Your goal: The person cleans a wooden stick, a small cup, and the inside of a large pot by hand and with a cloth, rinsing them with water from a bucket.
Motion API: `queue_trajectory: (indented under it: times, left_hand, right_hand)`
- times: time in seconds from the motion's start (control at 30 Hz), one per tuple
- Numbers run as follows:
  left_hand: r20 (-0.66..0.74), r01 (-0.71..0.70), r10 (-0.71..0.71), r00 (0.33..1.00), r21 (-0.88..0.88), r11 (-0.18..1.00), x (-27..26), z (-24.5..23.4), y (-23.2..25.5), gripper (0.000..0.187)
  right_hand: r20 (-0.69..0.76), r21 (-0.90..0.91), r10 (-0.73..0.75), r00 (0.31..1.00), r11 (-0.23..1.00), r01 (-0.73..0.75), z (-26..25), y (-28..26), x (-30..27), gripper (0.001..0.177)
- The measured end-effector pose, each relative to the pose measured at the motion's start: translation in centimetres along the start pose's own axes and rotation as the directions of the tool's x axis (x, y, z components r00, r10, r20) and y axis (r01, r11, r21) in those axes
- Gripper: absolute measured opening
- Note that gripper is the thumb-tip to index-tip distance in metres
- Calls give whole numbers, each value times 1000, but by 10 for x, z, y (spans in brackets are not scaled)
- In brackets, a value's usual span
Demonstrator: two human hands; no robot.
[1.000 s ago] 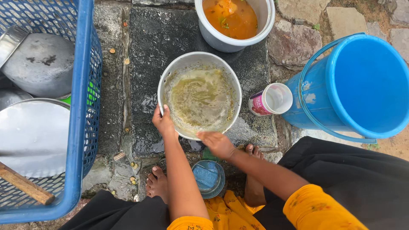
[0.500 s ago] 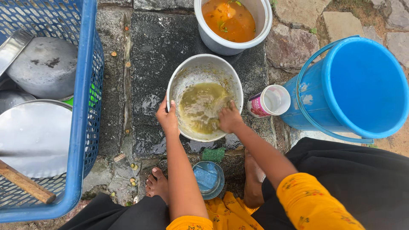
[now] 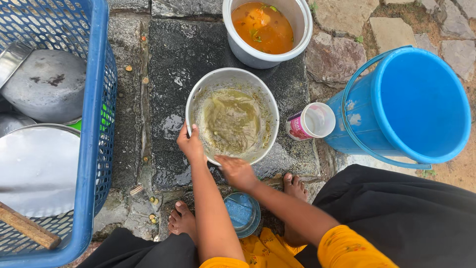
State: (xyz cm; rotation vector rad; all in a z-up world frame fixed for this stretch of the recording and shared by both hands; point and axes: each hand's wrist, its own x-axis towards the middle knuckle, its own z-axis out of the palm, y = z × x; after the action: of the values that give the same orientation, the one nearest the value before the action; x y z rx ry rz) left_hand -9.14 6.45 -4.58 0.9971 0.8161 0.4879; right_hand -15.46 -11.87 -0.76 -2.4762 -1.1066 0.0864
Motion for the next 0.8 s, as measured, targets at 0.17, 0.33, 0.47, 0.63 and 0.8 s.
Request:
queue_trajectory:
  times: [0.17, 0.33, 0.47, 0.63, 0.8]
  left_hand:
    - [13, 41, -41, 999, -16, 999, 7, -9, -10, 37]
    - [40, -67, 71, 997, -88, 994, -13, 2, -13, 33]
    - [-31, -106, 108, 994, 50, 993, -38, -3, -26, 61]
    - [-49, -189, 191, 980, 42, 981, -24, 0, -13, 51]
    - [-5, -53, 53, 999, 11, 999, -13, 10, -1, 49]
  right_hand:
    - [137, -261, -392, 910, 872, 415, -67, 117, -25, 40]
    - [48, -237, -175, 983, 954, 182, -27, 63, -13, 33]
    - [207, -187, 313, 927, 943, -276, 22, -10, 47, 19]
    - [-6, -141, 24, 1000, 990, -24, 9, -6, 24, 40]
    - [156, -230, -199, 967, 945, 232, -60, 84, -14, 39]
